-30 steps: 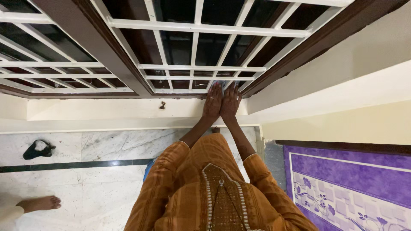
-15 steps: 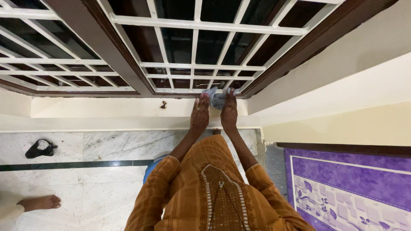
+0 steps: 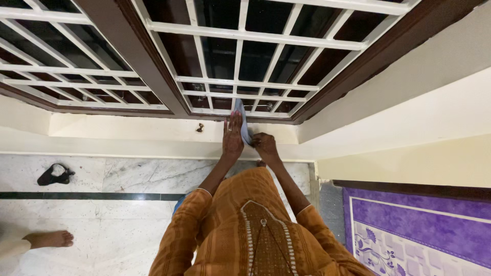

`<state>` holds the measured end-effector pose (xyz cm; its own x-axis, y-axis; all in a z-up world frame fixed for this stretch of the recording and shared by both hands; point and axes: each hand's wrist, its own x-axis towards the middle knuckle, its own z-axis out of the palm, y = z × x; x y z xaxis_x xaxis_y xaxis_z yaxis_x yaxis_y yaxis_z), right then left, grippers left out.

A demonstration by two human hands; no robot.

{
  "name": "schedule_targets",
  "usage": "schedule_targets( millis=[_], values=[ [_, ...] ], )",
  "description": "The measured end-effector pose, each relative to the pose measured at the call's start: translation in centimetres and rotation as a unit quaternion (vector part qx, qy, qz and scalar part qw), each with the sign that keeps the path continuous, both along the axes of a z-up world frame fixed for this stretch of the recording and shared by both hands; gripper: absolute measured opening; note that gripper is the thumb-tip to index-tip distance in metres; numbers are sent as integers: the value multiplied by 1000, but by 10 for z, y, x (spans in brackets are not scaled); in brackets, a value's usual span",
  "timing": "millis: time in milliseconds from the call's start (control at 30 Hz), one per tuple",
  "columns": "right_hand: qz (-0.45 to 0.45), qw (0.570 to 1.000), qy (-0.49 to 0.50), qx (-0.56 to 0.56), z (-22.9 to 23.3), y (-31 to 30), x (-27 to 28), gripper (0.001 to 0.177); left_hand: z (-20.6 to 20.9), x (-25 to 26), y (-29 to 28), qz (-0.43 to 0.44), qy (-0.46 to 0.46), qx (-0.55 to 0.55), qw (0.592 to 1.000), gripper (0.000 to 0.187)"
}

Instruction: The person cleans the window frame and grille by wiping them with a cloth.

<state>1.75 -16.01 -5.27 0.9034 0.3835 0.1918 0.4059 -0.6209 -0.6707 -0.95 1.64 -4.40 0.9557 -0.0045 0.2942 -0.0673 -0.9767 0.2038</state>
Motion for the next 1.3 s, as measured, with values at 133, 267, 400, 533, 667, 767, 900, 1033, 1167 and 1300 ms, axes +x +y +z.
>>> schedule_targets(
  millis=[133, 267, 400, 533, 667, 767, 900, 1033, 1167, 1300],
  values=[
    [-53, 989, 121, 65, 2, 15, -22, 22, 1, -9, 2, -27, 13, 26, 999, 78],
    [-94, 987, 12, 127, 47, 11, -22, 28, 7, -19, 0, -61, 8, -222, 973, 52],
    [-112, 980, -156, 50, 81, 18, 2, 31, 26, 4, -8, -36, -107, -224, 968, 41],
    [-100, 986, -134, -3, 73, 35, 29, 56, 40, 30, -18, -10, -136, -201, 970, 62],
    [-59, 974, -195, -95, 42, 33, 27, 74, 19, 35, -17, -62, 62, -59, 994, 68],
    [-56, 987, -148, -35, 29, 27, 27, 70, -2, 32, -10, -73, -45, -71, 994, 67],
    [-56, 976, -201, -58, 16, 26, 27, 65, -26, 22, -6, -73, -54, -35, 995, 64],
    [-28, 991, -125, -25, -9, 21, -2, 46, -47, 3, 3, -92, -68, 8, 993, 58],
    [28, 995, -84, 45, -28, 4, -31, 37, -61, -31, 12, -132, -55, -156, 977, 42],
    [14, 976, 121, 178, -18, -13, -37, 31, -52, -54, 34, -41, 44, -291, 955, 24]
  ],
)
